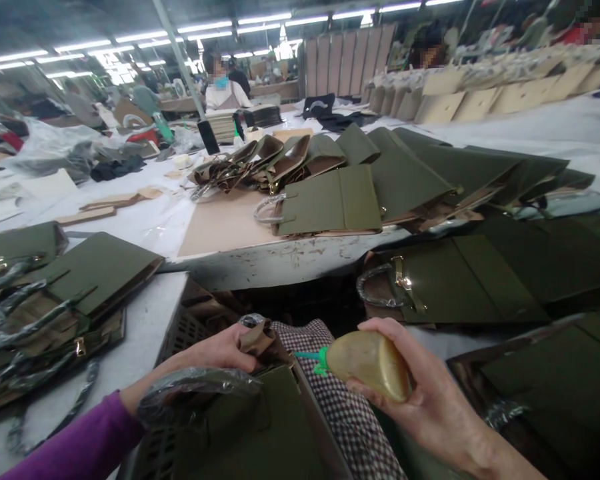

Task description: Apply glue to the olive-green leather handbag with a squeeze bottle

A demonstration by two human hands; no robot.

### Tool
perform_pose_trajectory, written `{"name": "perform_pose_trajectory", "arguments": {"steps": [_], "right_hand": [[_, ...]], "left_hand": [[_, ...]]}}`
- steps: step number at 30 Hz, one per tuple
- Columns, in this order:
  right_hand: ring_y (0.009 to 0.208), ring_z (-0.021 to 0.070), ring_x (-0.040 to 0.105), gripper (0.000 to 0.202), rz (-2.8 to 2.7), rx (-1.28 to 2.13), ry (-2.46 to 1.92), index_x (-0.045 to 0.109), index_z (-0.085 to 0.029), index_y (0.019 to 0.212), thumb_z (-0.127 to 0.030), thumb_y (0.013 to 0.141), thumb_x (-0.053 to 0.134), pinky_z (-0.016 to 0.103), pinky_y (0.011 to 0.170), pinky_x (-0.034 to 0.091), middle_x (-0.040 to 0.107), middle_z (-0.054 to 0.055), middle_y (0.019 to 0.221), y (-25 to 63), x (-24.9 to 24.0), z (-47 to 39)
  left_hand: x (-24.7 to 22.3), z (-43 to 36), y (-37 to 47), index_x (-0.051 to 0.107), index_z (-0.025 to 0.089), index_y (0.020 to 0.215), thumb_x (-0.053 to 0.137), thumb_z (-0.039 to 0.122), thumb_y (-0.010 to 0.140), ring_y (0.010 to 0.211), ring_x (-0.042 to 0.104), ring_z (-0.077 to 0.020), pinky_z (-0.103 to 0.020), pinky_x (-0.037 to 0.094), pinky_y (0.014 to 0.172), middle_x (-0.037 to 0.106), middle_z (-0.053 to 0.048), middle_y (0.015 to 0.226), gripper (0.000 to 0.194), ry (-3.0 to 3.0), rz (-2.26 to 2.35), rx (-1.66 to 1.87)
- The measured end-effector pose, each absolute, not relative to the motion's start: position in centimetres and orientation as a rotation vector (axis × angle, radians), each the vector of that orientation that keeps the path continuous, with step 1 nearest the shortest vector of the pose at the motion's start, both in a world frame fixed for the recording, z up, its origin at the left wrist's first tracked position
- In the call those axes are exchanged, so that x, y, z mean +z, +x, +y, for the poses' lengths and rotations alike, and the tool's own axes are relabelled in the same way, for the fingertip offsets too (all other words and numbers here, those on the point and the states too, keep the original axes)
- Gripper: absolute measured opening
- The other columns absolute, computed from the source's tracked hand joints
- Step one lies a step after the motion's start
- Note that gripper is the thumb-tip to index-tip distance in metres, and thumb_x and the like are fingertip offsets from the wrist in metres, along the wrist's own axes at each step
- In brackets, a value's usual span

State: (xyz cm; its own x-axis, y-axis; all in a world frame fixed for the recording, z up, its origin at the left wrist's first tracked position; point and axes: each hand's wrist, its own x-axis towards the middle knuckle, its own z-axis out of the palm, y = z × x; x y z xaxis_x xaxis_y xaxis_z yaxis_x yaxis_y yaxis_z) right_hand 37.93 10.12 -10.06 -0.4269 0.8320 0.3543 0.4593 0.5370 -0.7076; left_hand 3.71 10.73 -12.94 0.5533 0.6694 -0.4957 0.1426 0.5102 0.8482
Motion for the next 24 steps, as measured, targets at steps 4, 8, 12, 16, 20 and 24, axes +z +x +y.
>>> {"name": "perform_pose_trajectory", "arguments": {"steps": [4,8,12,16,20,24], "right_hand": [[0.102,0.0273,0.075,0.049,-2.145,0.711,-1.016,0.049,-0.03,0.135,-0.04,0.095,0.077,0.031,0.081,0.064,0.071,0.008,0.122,38.3,-9.4,10.6],[0.096,0.0268,0.075,0.053,-2.186,0.773,-0.997,0.049,-0.032,0.136,-0.035,0.093,0.079,0.032,0.075,0.064,0.072,0.006,0.118,38.9,-9.1,10.4],[0.091,0.0247,0.074,0.054,-2.225,0.852,-0.981,0.048,-0.033,0.137,-0.031,0.092,0.079,0.033,0.073,0.062,0.071,0.004,0.115,39.6,-8.8,10.0],[0.088,0.0229,0.075,0.054,-2.285,0.888,-1.006,0.049,-0.034,0.134,-0.031,0.091,0.081,0.033,0.072,0.062,0.073,0.002,0.113,39.9,-8.0,9.9],[0.083,0.0209,0.075,0.049,-2.174,0.841,-1.091,0.053,-0.034,0.129,-0.034,0.089,0.081,0.03,0.069,0.061,0.075,0.0,0.108,39.7,-7.6,10.0],[0.092,0.0225,0.075,0.045,-2.065,0.758,-1.139,0.055,-0.033,0.126,-0.039,0.09,0.081,0.03,0.076,0.063,0.075,0.001,0.113,39.0,-8.2,10.4]], "left_hand": [[-12.4,10.9,4.1,0.082,0.012,0.089,0.07,0.012,0.063,0.062,0.052,-0.0126,-0.022,0.04,0.059,0.067,0.0,0.073,0.029,1.021,0.95,0.378],[-12.1,10.9,4.4,0.079,0.012,0.083,0.069,0.012,0.062,0.06,0.046,-0.0111,-0.021,0.035,0.054,0.063,0.001,0.072,0.023,0.991,0.976,0.389],[-12.0,10.8,4.6,0.079,0.011,0.09,0.07,0.013,0.061,0.068,0.051,-0.0142,-0.022,0.038,0.057,0.066,-0.003,0.081,0.031,0.995,0.995,0.4],[-11.4,11.0,5.1,0.078,0.012,0.088,0.071,0.013,0.062,0.07,0.051,-0.0154,-0.024,0.04,0.06,0.065,-0.002,0.08,0.027,1.005,0.999,0.373],[-10.8,11.1,5.5,0.079,0.013,0.084,0.07,0.012,0.062,0.067,0.051,-0.0152,-0.024,0.04,0.06,0.065,-0.001,0.076,0.024,1.024,1.003,0.373],[-10.6,11.0,5.4,0.081,0.013,0.09,0.072,0.01,0.065,0.067,0.055,-0.016,-0.024,0.043,0.061,0.068,-0.001,0.076,0.027,1.053,1.02,0.406]]}}
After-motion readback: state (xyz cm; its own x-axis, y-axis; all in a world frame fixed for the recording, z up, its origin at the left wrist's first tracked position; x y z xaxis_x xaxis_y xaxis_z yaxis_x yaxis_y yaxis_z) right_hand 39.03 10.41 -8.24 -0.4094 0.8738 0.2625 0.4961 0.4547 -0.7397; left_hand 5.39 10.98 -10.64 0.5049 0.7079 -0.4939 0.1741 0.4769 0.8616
